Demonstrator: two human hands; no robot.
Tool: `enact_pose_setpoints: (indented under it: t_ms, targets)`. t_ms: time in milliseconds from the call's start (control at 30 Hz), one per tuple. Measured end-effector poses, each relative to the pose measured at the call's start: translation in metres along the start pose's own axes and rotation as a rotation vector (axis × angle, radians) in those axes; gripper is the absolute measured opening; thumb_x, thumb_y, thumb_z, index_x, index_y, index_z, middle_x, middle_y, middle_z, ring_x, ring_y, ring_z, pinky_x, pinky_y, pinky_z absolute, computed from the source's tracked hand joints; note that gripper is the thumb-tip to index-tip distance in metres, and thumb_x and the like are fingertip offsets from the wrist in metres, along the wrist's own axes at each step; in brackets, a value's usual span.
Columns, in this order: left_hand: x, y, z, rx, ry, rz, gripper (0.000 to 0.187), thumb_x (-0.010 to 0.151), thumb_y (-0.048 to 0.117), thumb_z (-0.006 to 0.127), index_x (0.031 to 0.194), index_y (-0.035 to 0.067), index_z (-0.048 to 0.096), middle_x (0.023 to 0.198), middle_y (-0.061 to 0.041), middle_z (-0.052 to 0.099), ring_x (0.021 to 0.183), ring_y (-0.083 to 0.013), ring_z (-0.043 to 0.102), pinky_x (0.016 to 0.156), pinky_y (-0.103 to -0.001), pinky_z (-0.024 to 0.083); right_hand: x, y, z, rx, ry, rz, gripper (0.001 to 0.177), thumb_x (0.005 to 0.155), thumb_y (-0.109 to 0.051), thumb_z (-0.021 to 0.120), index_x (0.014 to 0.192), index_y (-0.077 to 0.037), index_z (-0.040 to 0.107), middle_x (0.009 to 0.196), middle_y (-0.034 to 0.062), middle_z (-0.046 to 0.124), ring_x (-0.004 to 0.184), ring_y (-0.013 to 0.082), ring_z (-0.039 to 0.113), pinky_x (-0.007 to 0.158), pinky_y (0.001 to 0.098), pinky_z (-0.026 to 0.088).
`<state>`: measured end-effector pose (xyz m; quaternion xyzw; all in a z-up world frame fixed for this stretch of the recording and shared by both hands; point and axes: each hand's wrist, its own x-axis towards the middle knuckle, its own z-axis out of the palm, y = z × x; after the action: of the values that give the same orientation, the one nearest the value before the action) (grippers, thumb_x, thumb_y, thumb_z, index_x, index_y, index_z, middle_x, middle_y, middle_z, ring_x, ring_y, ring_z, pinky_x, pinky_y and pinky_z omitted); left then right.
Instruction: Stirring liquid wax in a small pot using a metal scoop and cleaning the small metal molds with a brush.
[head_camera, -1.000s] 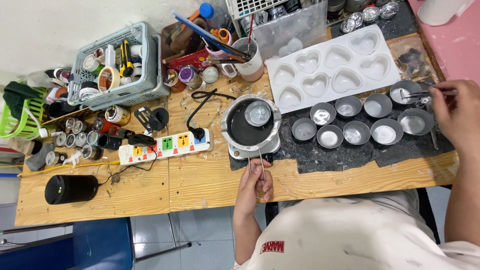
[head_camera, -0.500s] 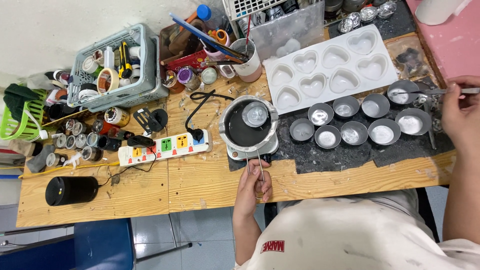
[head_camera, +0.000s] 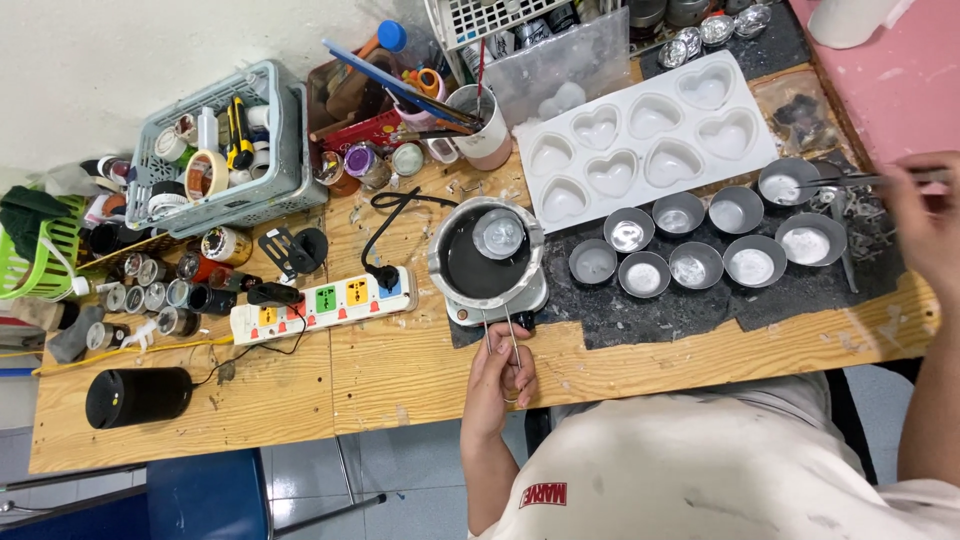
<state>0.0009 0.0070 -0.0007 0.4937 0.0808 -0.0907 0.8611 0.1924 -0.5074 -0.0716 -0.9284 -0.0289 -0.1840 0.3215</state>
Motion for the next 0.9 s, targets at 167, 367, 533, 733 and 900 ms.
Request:
enact_pose_setpoints:
  t_ms: [167, 367, 533, 733, 900]
  targets:
    - [-0.001, -0.003, -0.001, -0.016, 0.009, 0.000, 0.025, 0.111, 0.022, 0.036, 0.117, 0.003, 0.050, 0.063, -0.003, 0.044, 0.045, -0.0112, 0.042, 0.045, -0.025, 0.035, 0.017, -0.047, 0.016, -0.176, -0.157, -0.044, 0.024, 0.115, -0.021, 0.069, 0.109, 0.002, 0.068, 0.088, 0.0172, 0.074, 0.076, 0.0214, 0.074, 0.069, 0.0324, 0.059]
    - [-0.001, -0.002, 0.000, -0.013, 0.021, -0.012, 0.025, 0.110, 0.022, 0.036, 0.116, 0.003, 0.050, 0.063, -0.003, 0.044, 0.045, -0.0109, 0.042, 0.044, -0.025, 0.035, 0.028, -0.091, 0.017, -0.227, -0.197, -0.099, 0.027, 0.114, -0.022, 0.070, 0.103, 0.002, 0.070, 0.085, 0.0185, 0.072, 0.069, 0.0291, 0.071, 0.068, 0.0401, 0.057]
    - [0.000, -0.004, -0.001, 0.018, 0.032, 0.003, 0.025, 0.111, 0.022, 0.037, 0.116, 0.003, 0.051, 0.062, -0.003, 0.044, 0.044, -0.0100, 0.040, 0.043, -0.025, 0.035, 0.029, -0.086, 0.017, -0.279, -0.254, -0.052, 0.028, 0.119, -0.023, 0.062, 0.105, 0.000, 0.069, 0.081, 0.0194, 0.072, 0.068, 0.0319, 0.071, 0.070, 0.0428, 0.057]
    - [-0.001, -0.002, 0.001, 0.003, 0.031, 0.006, 0.025, 0.110, 0.023, 0.037, 0.117, 0.003, 0.051, 0.062, -0.003, 0.044, 0.045, -0.0105, 0.041, 0.044, -0.025, 0.035, 0.035, -0.080, 0.025, -0.090, -0.199, -0.095, 0.023, 0.116, -0.020, 0.064, 0.112, 0.001, 0.070, 0.091, 0.0208, 0.072, 0.076, 0.0304, 0.072, 0.073, 0.0413, 0.058]
    - [-0.002, -0.003, 0.001, 0.024, 0.037, 0.016, 0.025, 0.110, 0.022, 0.038, 0.117, 0.003, 0.052, 0.063, -0.003, 0.044, 0.045, -0.0105, 0.040, 0.044, -0.025, 0.034, 0.038, -0.088, 0.014, -0.034, -0.140, -0.030, 0.026, 0.116, -0.021, 0.069, 0.113, 0.005, 0.067, 0.099, 0.0216, 0.073, 0.086, 0.0281, 0.074, 0.078, 0.0394, 0.060]
